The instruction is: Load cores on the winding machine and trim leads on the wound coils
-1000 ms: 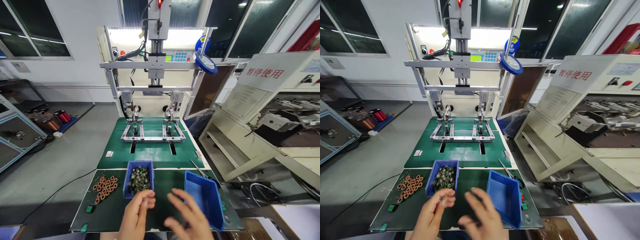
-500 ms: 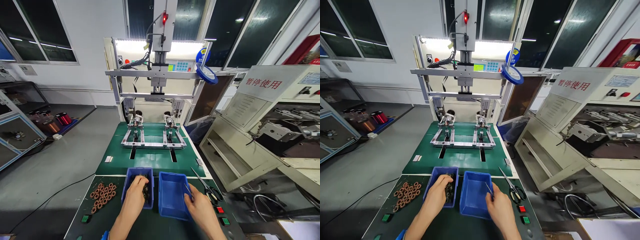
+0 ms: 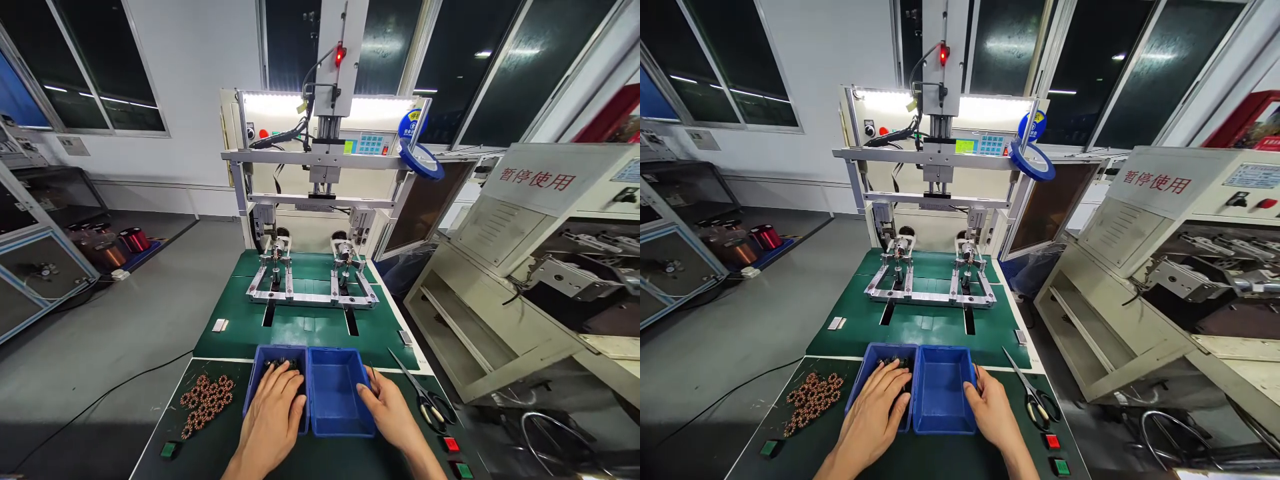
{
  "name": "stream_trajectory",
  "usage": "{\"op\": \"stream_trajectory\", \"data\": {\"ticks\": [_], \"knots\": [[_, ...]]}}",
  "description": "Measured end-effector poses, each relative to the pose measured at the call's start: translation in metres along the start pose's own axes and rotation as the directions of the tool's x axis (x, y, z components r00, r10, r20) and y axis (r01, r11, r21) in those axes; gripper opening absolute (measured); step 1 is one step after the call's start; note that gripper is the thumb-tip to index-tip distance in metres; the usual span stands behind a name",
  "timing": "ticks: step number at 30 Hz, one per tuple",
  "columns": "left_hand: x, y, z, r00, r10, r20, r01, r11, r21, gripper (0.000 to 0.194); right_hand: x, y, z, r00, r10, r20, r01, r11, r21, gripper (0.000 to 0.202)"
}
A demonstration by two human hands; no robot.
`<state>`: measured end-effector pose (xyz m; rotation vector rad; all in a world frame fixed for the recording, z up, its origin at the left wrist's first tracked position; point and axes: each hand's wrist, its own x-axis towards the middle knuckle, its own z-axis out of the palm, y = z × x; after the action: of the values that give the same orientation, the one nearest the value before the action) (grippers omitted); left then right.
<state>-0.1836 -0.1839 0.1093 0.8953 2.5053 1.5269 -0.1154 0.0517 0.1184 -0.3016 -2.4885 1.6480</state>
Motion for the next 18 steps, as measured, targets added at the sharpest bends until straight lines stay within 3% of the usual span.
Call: {"op": "stream_trajectory", "data": {"ticks": [4,8,11,13,15,18], "knots": [[0.004,-0.002,0.001,0.999,0.038,-0.004,-0.038,0.996,0.081,0.031,0.003,0.008,0.007,0.999,0.017,-0.034,-0.014,0.997,0.082,0.051],[0.004,-0.003,0.000,0.983,0.166,-0.083,-0.143,0.961,0.237,0.028,-0.007,0.012,-0.001,0.979,0.108,-0.172,-0.101,0.994,0.050,0.053],[-0.008,-0.002,-0.003,0.910,0.339,-0.241,-0.268,0.921,0.283,0.026,-0.036,0.008,-0.013,0.951,0.169,-0.259,-0.161,0.986,0.052,0.047],[-0.020,0.002,-0.003,0.858,0.406,-0.314,-0.333,0.906,0.262,0.028,-0.061,0.004,-0.017,0.953,0.204,-0.222,-0.174,0.973,0.150,0.041],[-0.033,0.010,0.003,0.857,0.412,-0.310,-0.371,0.910,0.183,0.030,-0.084,0.000,-0.014,0.967,0.241,-0.081,-0.184,0.885,0.428,0.039],[-0.052,0.028,0.026,0.953,0.248,-0.175,-0.260,0.964,-0.050,0.019,-0.111,-0.001,0.002,0.970,0.204,0.129,-0.223,0.554,0.802,0.043]]}}
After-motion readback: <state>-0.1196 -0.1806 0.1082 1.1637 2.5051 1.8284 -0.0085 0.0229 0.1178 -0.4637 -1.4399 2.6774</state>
